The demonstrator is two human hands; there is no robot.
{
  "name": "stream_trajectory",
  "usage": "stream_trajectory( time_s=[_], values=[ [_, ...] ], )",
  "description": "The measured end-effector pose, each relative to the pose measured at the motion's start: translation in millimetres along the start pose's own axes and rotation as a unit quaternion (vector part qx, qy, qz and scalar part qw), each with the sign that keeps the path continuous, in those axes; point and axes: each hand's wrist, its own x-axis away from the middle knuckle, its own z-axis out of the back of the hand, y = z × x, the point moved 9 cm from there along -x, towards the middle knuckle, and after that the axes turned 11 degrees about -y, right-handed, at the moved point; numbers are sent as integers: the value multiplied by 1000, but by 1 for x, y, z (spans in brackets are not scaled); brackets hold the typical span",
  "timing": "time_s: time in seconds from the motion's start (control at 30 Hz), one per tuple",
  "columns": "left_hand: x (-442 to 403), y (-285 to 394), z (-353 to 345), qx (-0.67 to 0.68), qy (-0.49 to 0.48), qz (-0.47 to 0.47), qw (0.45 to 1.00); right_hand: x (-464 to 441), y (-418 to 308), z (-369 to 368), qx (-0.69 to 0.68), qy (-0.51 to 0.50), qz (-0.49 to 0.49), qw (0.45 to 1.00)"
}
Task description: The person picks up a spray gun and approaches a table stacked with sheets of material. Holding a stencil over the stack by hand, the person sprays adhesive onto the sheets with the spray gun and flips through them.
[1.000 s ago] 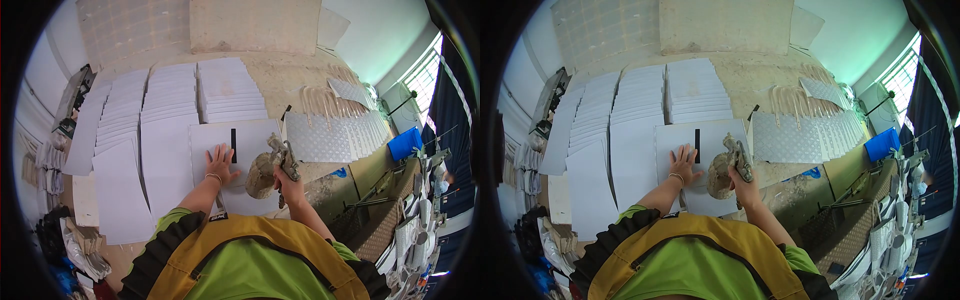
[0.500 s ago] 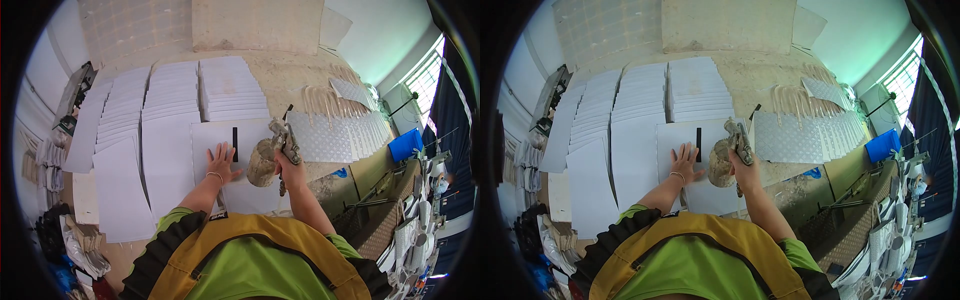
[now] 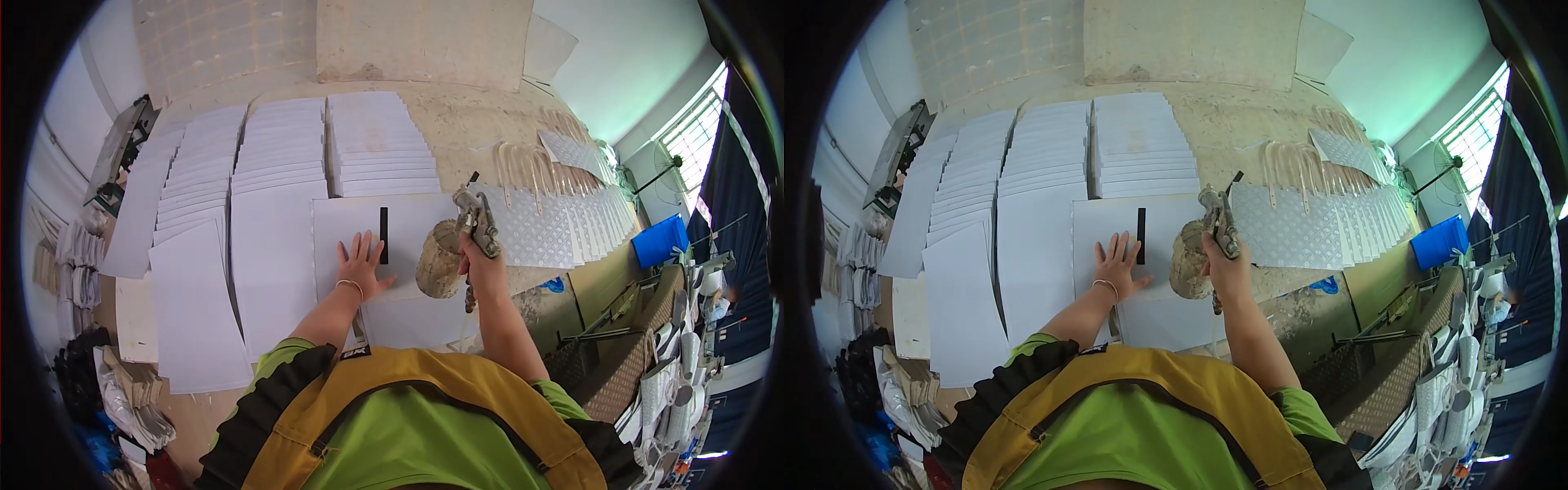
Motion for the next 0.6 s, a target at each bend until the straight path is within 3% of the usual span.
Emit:
stream_trajectory(
  time_s=[0.6],
  values=[
    [0,0,1,-7,4,-2,1000,-14,-4,-6,13,-17,-1,1000]
  ],
)
